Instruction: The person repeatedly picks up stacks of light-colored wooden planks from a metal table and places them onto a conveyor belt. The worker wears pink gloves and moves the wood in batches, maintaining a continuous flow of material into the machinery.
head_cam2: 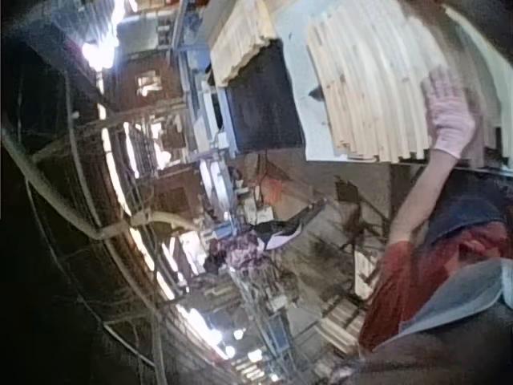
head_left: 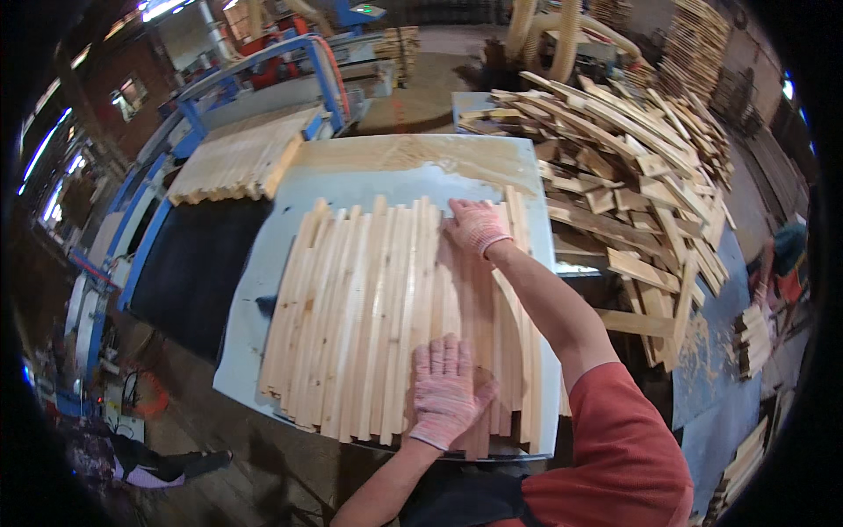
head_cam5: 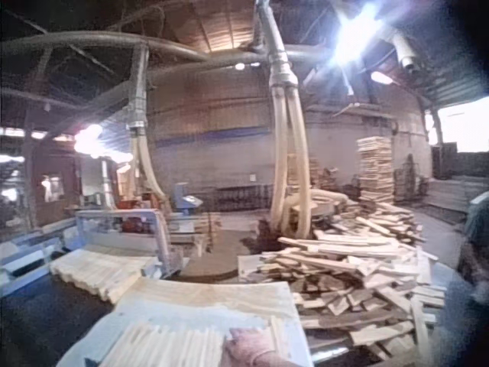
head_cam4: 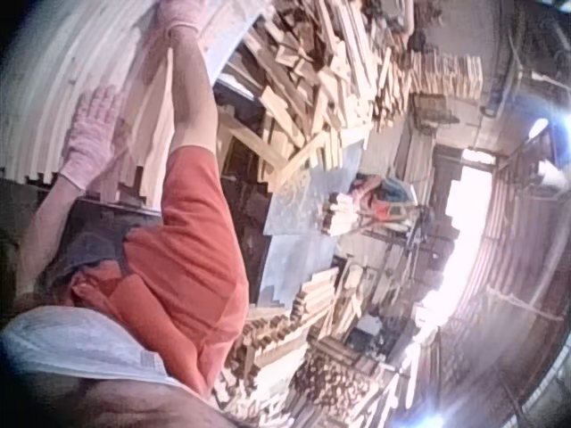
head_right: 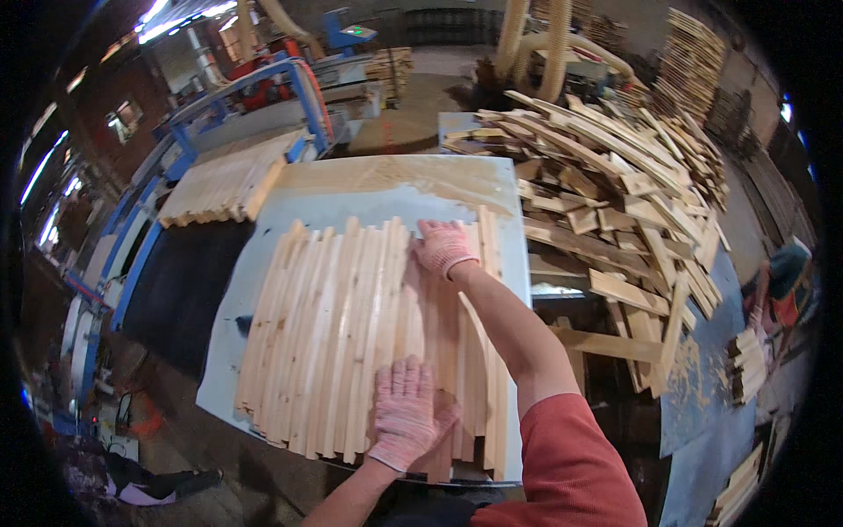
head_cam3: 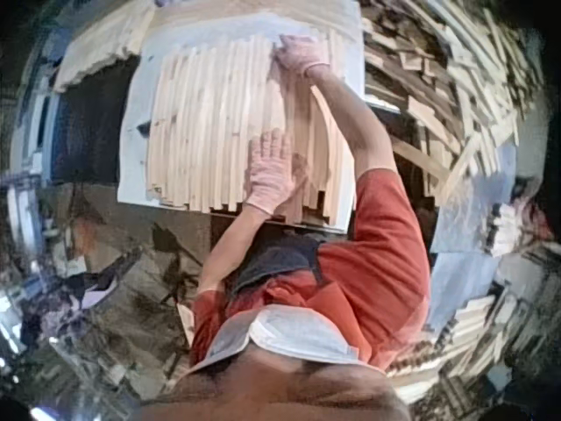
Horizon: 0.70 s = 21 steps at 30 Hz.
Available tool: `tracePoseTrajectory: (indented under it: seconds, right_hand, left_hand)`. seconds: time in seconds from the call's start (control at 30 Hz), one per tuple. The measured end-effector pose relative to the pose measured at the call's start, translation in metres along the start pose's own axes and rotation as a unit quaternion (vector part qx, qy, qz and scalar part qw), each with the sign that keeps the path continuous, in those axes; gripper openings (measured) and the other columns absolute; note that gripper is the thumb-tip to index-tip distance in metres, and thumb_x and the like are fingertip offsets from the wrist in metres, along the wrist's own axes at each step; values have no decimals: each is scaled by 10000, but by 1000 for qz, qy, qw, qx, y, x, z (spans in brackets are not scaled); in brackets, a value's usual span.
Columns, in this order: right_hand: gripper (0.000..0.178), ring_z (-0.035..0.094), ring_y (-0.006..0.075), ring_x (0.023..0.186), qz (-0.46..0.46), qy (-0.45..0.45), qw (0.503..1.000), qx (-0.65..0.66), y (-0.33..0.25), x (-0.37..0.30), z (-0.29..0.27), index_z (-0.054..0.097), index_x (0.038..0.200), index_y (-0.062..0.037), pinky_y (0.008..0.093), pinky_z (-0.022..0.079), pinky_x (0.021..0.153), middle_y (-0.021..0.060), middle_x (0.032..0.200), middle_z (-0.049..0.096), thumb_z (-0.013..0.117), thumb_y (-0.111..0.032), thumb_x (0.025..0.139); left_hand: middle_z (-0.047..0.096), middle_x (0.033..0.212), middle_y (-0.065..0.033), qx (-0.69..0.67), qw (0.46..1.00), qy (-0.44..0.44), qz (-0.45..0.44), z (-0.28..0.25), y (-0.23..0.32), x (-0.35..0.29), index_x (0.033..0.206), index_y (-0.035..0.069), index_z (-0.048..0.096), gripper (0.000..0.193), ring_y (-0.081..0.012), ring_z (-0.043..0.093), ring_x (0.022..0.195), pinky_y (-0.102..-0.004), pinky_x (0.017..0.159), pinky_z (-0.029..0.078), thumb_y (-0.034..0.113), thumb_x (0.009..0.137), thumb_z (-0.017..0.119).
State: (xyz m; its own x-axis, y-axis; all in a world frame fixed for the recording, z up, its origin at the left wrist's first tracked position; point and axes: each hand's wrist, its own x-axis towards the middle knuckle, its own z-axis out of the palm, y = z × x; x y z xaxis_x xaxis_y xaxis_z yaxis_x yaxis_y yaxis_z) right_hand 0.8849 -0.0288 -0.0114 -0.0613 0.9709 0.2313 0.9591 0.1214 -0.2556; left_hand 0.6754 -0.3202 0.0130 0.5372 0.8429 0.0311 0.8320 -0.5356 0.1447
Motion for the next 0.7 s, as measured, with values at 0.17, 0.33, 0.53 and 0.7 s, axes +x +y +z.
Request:
tracePoseTrajectory:
  seconds: [0.17,0.33,0.53,0.7]
  right_hand:
    - [581,689,405,1218,94,-78,992,22,-36,21,-28,621,1397,-70,509,520,1046,231,1282,734,584,-516,1027]
    - [683,737,380,1123,126,-24,966,226,-40,6,-68,568,1528,-52,454,573,987,238,1261,754,694,-456,993]
    - [951,632,171,1122,44,128,743,655,-46,-44,-137,300,1692,14,338,514,1018,100,1296,676,788,-397,986]
    - [832,614,129,1125,124,-94,807,569,-95,-174,-171,382,1683,-89,337,544,957,24,1249,668,769,-413,1021]
  left_hand:
    - [230,1755,-297,3,1000,-11,-27,9,-5,-6,1676,-80,251,1118,-452,144,1653,-595,1345,9,795,1003,422]
    - [259,1734,-319,-69,994,36,-81,8,-2,-7,1658,-87,275,1083,-460,194,1637,-587,1351,45,682,967,595]
    - [573,1451,-347,-270,946,121,-134,-11,12,-16,1460,-112,520,706,-493,545,1390,-526,1249,386,250,890,726]
    - [741,1054,-240,-268,944,165,-99,-29,6,-29,1349,-65,628,477,-385,717,908,-477,829,578,81,906,726]
